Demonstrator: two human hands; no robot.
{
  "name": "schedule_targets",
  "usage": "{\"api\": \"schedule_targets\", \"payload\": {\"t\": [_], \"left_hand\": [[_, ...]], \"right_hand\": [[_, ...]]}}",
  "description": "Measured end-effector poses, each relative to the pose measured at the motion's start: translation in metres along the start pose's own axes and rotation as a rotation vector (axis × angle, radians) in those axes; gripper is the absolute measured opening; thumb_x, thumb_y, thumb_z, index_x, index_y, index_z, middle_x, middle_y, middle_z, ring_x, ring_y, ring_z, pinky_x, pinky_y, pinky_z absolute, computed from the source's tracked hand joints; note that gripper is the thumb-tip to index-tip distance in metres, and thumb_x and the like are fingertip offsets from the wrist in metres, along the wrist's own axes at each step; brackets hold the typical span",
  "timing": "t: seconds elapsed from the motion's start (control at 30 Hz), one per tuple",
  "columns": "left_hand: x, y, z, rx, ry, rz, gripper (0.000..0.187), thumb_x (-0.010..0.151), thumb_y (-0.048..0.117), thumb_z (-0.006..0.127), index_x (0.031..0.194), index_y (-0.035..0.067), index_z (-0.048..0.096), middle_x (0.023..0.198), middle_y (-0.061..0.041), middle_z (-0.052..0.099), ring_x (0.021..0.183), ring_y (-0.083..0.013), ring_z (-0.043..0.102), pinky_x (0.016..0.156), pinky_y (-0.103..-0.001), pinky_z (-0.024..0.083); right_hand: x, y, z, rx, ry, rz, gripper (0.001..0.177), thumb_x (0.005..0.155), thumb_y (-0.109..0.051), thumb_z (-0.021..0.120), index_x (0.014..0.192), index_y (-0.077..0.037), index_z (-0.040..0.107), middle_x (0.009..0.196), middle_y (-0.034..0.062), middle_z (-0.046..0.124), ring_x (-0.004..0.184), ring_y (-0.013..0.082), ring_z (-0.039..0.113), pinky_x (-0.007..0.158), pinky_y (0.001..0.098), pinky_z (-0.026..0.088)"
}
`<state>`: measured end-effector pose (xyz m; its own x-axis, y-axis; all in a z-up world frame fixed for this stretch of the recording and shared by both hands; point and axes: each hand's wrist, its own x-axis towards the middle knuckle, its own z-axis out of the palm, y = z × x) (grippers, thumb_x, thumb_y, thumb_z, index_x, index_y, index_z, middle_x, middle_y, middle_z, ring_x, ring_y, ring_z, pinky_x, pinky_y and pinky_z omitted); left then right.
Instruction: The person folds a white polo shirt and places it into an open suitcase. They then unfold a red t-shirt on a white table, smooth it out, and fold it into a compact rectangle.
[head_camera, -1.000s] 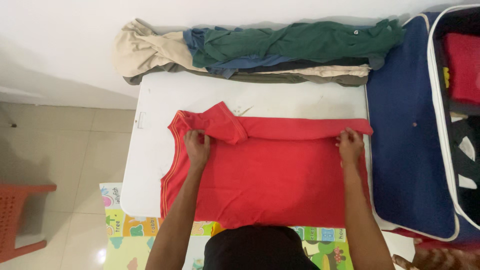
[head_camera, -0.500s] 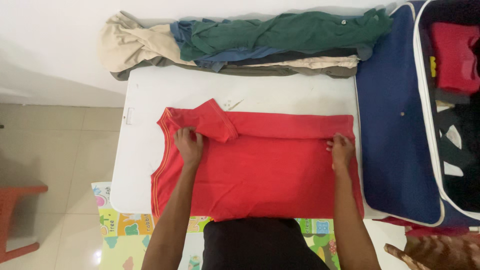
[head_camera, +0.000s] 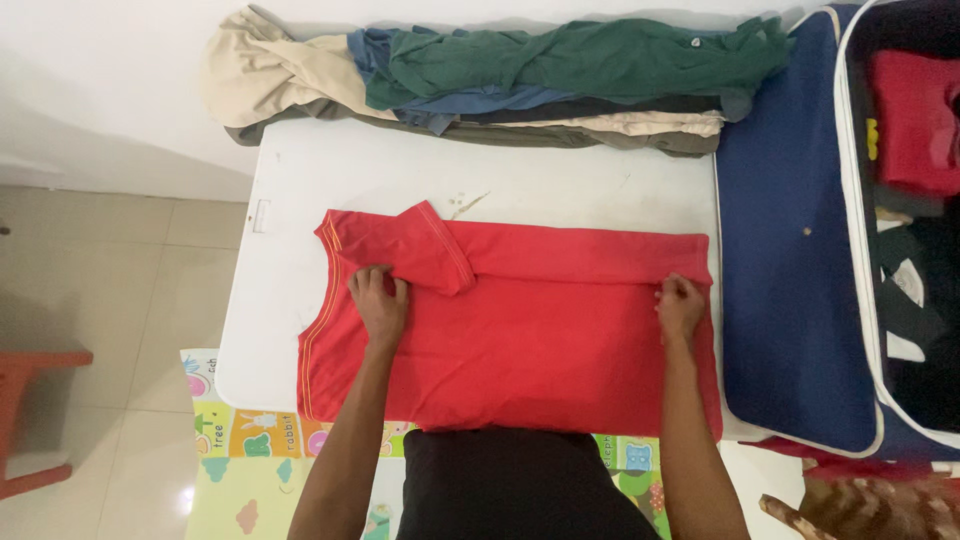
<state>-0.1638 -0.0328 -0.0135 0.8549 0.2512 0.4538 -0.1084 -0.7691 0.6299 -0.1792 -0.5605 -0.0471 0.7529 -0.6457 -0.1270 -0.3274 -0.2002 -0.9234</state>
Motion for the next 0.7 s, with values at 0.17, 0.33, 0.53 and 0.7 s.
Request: {"api": "schedule_targets", "payload": {"t": [0.17,0.33,0.53,0.7], "left_hand": [[-0.002,0.001,-0.004,0.045,0.074,0.061,0.030,0.080,0.006,0.069,0.110,0.003,0.066,0.116,-0.015,0.059,0.119,-0.0395,0.049,0.102,-0.054,0.040],[-0.010,-0.015,-0.017,-0.002,0.039,-0.048,0.024,0.082,-0.001,0.062,0.106,0.005,0.064,0.112,-0.014,0.059,0.110,-0.0357,0.052,0.099,-0.050,0.044],[0.004,-0.035,-0.037,-0.132,-0.034,-0.203,0.032,0.086,-0.005,0.055,0.117,0.000,0.060,0.114,-0.019,0.058,0.108,-0.0372,0.054,0.095,-0.046,0.046],[0.017,-0.051,-0.034,-0.121,-0.093,-0.121,0.043,0.084,-0.009,0.051,0.126,-0.004,0.057,0.123,-0.022,0.059,0.115,-0.0422,0.053,0.100,-0.048,0.045]], "right_hand": [[-0.007,0.001,0.003,0.032,0.022,-0.009,0.028,0.096,-0.018,0.065,0.121,-0.004,0.069,0.098,0.0054,0.068,0.077,0.0137,0.061,0.065,0.0297,0.051],[-0.015,-0.003,0.024,-0.330,0.268,-0.303,0.029,0.095,-0.019,0.075,0.115,0.000,0.068,0.105,0.0130,0.063,0.096,0.0263,0.059,0.089,0.0411,0.050],[-0.073,-0.039,0.094,-0.242,0.030,-0.175,0.031,0.094,-0.017,0.070,0.122,-0.005,0.064,0.094,0.0078,0.067,0.083,0.0211,0.064,0.073,0.0382,0.053],[-0.118,-0.091,0.182,-0.182,-0.346,-0.348,0.025,0.094,-0.013,0.070,0.117,-0.004,0.068,0.096,0.0074,0.073,0.082,0.0171,0.070,0.068,0.0355,0.059]]}}
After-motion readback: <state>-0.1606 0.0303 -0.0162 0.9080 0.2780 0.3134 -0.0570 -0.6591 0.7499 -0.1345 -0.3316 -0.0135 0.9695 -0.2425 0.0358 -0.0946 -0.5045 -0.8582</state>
